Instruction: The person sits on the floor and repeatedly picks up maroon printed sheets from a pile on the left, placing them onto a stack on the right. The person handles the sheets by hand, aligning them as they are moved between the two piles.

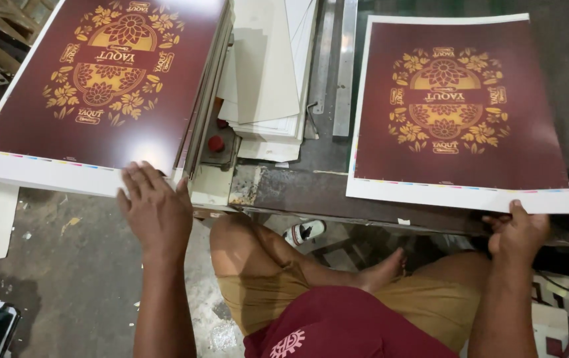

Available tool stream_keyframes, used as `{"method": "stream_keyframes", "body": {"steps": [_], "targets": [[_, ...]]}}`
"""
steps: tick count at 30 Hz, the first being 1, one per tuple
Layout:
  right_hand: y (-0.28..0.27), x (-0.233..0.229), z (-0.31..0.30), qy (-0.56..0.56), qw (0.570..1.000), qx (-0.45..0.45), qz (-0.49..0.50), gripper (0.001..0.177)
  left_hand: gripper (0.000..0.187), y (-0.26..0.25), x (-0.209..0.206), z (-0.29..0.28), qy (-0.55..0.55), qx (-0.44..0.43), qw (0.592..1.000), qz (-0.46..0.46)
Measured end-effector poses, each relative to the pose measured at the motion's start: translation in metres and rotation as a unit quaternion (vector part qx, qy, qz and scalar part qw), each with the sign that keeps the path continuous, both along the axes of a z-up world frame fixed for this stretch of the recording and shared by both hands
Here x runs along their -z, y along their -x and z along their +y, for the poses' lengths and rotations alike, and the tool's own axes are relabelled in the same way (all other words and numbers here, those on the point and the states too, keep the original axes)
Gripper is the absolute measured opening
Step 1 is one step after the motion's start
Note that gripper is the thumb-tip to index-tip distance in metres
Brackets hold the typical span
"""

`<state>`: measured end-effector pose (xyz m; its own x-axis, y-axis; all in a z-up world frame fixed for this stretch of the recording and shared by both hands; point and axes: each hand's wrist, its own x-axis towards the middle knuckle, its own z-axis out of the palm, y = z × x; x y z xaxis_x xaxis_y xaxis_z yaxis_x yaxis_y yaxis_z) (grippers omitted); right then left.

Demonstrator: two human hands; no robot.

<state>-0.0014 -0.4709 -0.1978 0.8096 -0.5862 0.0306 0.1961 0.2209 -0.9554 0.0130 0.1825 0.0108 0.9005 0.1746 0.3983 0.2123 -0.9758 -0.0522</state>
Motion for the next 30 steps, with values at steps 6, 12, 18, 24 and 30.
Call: {"method": "stream_keyframes", "body": {"steps": [6, 12, 18, 24, 30], "targets": [[-0.050, 0.010, -0.005, 0.018, 0.998, -0.044, 0.035, 0.030, 0.063, 0.002, 0.006, -0.003, -0.085, -0.030, 0.996, -0.006], [-0.122, 0.022, -0.023, 0.008, 0.994, -0.081, 0.072, 0.032, 0.046, 0.002, -0.020, -0.012, -0.090, -0.014, 0.996, 0.005], [-0.176, 0.018, -0.020, 0.007, 0.981, -0.158, 0.112, 0.032, 0.030, 0.004, -0.021, -0.002, -0.057, 0.030, 0.998, -0.018], [-0.246, 0.034, -0.023, -0.015, 0.986, -0.116, 0.115, 0.027, 0.029, -0.004, -0.022, 0.000, -0.055, -0.007, 0.998, -0.005], [-0.307, 0.044, -0.030, -0.028, 0.988, -0.102, 0.108, 0.025, 0.030, -0.003, -0.012, 0.009, -0.081, 0.005, 0.996, -0.021]]}}
